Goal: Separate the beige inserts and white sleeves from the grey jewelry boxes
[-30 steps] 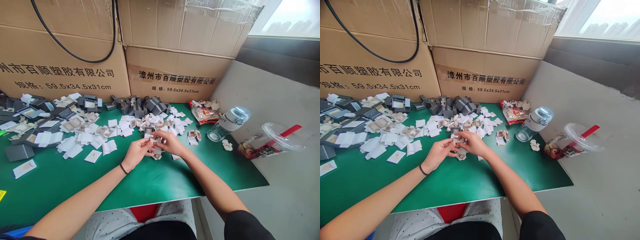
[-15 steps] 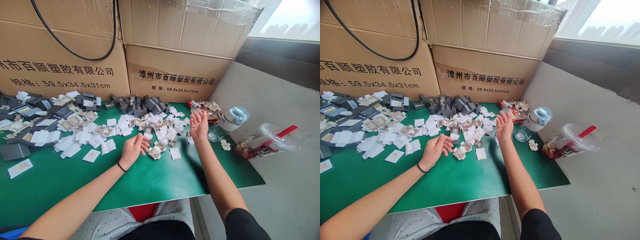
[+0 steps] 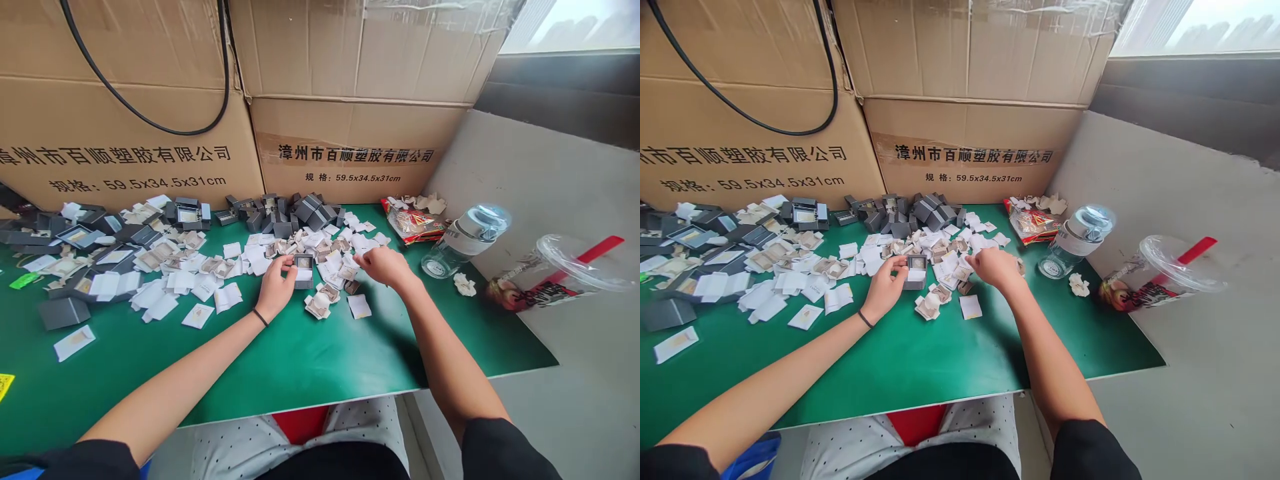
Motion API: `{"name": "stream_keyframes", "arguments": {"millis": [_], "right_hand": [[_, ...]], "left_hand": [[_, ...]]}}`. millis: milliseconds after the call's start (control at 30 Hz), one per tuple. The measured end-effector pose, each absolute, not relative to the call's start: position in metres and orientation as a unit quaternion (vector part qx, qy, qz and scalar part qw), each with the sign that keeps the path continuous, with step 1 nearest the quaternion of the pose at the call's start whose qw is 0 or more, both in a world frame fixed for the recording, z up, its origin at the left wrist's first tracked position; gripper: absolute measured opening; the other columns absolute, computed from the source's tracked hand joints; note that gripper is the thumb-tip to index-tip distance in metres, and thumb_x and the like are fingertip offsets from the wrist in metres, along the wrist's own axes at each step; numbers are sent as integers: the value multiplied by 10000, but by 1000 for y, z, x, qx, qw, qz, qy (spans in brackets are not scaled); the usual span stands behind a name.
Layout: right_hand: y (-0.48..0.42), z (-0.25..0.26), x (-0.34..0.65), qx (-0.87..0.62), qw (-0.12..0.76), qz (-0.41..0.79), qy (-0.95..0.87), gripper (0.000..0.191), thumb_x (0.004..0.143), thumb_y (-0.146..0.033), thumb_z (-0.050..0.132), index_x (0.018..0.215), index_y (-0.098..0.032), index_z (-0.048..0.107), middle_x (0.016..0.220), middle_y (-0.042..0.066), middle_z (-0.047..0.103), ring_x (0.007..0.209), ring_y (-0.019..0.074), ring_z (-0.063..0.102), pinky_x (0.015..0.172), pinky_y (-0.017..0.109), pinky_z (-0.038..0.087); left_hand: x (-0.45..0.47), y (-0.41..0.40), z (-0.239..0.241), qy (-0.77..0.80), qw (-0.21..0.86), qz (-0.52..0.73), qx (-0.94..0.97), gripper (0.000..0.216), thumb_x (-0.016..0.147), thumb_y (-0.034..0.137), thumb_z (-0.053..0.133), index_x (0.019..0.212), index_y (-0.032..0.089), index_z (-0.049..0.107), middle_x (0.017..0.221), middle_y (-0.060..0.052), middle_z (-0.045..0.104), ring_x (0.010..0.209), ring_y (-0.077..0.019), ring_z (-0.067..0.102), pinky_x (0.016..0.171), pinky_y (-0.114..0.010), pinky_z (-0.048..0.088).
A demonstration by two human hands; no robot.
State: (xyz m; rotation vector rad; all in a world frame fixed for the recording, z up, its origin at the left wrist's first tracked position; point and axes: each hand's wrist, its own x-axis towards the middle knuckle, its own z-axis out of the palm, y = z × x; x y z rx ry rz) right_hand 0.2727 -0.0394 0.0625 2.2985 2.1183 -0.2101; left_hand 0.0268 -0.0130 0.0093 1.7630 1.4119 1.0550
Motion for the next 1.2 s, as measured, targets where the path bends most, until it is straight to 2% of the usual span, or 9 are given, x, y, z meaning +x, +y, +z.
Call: {"name": "stream_keyframes", "arguments": {"millis": [100, 167, 300, 433, 500, 600, 833, 1033, 1200], "right_hand": [[-41, 61, 273, 713, 87, -132, 683, 516, 813, -617, 424, 675, -175, 652, 779, 134, 649, 696, 234, 604, 541, 281, 363], [-41, 59, 272, 698, 99, -150, 693, 492, 786, -623, 477, 732, -173, 667, 808, 135, 658, 711, 237, 611, 550, 279, 372], [-39, 57, 274, 698, 83, -132, 699, 442, 794, -592, 499, 838, -186, 666, 852, 130, 665, 738, 240, 616, 562, 277, 375], [-37, 55, 276, 712, 58, -119, 690, 438, 762, -601, 540, 913, -204, 643, 880, 119, 661, 764, 240, 609, 577, 274, 371], [-35, 52, 274, 720, 40, -113, 684, 417, 783, -581, 522, 923, -205, 633, 900, 120, 657, 780, 239, 605, 575, 272, 363], [-34, 46, 268, 723, 11, -101, 684, 304, 809, -485, 527, 891, -206, 617, 910, 100, 657, 786, 222, 597, 557, 256, 342], [-30, 38, 261, 691, -147, -106, 700, 115, 774, -305, 567, 760, -191, 566, 789, 25, 644, 679, 139, 548, 562, 222, 324], [-27, 35, 259, 659, -295, -114, 682, 81, 754, -270, 530, 744, -190, 519, 606, -23, 525, 565, 117, 467, 546, 218, 328], [-25, 33, 255, 614, -416, -165, 650, 131, 768, -294, 528, 839, -185, 542, 728, -7, 568, 594, 107, 477, 597, 236, 382]], "left_hand": [[34, -7, 12, 536, 337, 364, 683, 417, 802, 382, 485, 1154, 163, 522, 1033, -105, 628, 894, -202, 595, 775, -325, 471], [33, -5, 15, 534, 361, 367, 670, 446, 802, 403, 488, 1178, 164, 500, 1024, -102, 636, 909, -204, 599, 779, -320, 471], [22, -5, 17, 474, 406, 353, 697, 530, 826, 452, 457, 1280, 185, 403, 1155, -125, 593, 1039, -230, 568, 802, -326, 460], [17, -9, 19, 428, 412, 287, 751, 708, 797, 487, 508, 1398, 224, 243, 1358, -152, 443, 1173, -279, 485, 863, -356, 426], [18, -10, 20, 426, 394, 257, 772, 771, 777, 503, 534, 1420, 237, 201, 1384, -155, 406, 1172, -292, 477, 889, -382, 410], [20, -10, 19, 431, 368, 235, 789, 808, 760, 523, 550, 1427, 239, 193, 1349, -159, 430, 1100, -286, 512, 872, -402, 421], [20, -10, 12, 421, 344, 284, 790, 817, 737, 528, 586, 1410, 240, 222, 1338, -138, 443, 1128, -279, 502, 867, -388, 451], [21, -10, 11, 425, 346, 312, 776, 844, 713, 510, 628, 1405, 238, 229, 1345, -131, 443, 1186, -281, 465, 901, -384, 450], [22, -12, 10, 404, 399, 335, 752, 843, 707, 472, 654, 1404, 227, 247, 1324, -158, 442, 1079, -270, 534, 774, -337, 513]]}}
